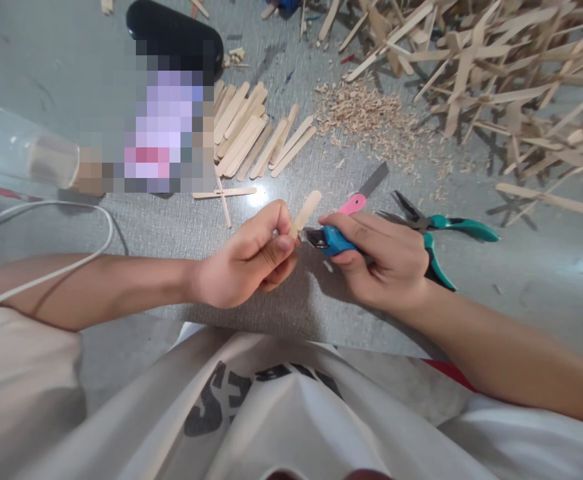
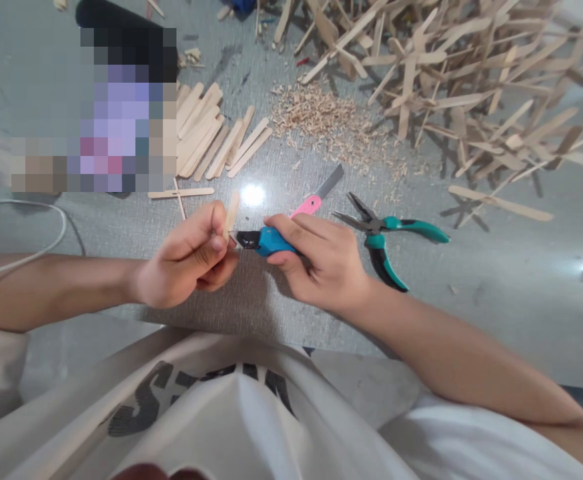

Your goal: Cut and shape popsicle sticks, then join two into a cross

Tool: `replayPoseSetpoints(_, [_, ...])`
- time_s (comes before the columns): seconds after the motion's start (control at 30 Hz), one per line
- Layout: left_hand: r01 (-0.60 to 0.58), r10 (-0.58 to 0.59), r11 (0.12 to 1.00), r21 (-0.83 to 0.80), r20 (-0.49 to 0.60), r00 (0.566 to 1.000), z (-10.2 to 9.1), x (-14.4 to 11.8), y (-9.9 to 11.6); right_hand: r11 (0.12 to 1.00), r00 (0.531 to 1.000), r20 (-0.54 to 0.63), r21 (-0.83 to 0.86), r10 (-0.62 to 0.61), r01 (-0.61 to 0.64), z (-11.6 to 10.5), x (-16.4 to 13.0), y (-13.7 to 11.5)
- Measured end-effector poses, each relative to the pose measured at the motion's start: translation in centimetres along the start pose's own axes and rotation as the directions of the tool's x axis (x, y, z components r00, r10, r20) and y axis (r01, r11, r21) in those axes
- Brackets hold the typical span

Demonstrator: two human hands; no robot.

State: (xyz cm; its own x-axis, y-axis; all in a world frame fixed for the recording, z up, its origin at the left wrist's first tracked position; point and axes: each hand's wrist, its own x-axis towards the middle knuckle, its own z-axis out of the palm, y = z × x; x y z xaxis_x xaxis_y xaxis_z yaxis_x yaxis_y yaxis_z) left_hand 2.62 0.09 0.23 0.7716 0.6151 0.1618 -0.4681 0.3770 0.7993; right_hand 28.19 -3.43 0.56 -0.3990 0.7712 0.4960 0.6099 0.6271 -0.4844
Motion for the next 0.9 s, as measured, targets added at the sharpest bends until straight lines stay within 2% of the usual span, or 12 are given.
replayPoseSetpoints(0.17, [-0.033,0.032,0.999,0.040,0.025,0.999,-0.3,0.1,-0.1,0.995,0.998,0.029,0.085,0.052,-0.055,-0.3,0.1,-0.3])
replayPoseSetpoints(0.3, [-0.025,0.025,0.995,0.101,-0.002,1.000,-0.5,0.5,0.2,0.982,0.994,0.057,0.163,0.091,-0.100,-0.6,0.5,-0.8])
replayPoseSetpoints(0.47, [-0.056,0.058,0.991,0.118,-0.016,0.998,-0.9,1.1,0.0,0.934,0.969,0.153,0.272,0.194,-0.230,-1.1,1.5,-1.4])
replayPoseSetpoints(0.57, [-0.023,0.025,0.995,0.094,-0.022,0.999,-1.0,1.2,0.2,0.924,0.974,0.134,0.316,0.182,-0.216,-1.0,1.5,-1.1])
replayPoseSetpoints(0.63, [0.037,-0.034,0.997,0.070,-0.050,0.998,-0.9,1.3,0.5,0.946,0.987,0.059,0.281,0.150,-0.161,-0.6,1.1,-0.7])
replayPoseSetpoints(0.73, [0.085,-0.078,0.995,0.061,-0.107,0.991,-0.8,1.4,0.8,0.985,0.993,-0.050,0.139,0.105,-0.097,-0.1,0.4,0.2])
replayPoseSetpoints(0.9, [0.062,-0.047,0.992,0.105,-0.139,0.989,-1.1,1.4,0.5,0.998,0.999,-0.051,-0.053,0.014,-0.017,-0.1,0.3,1.1])
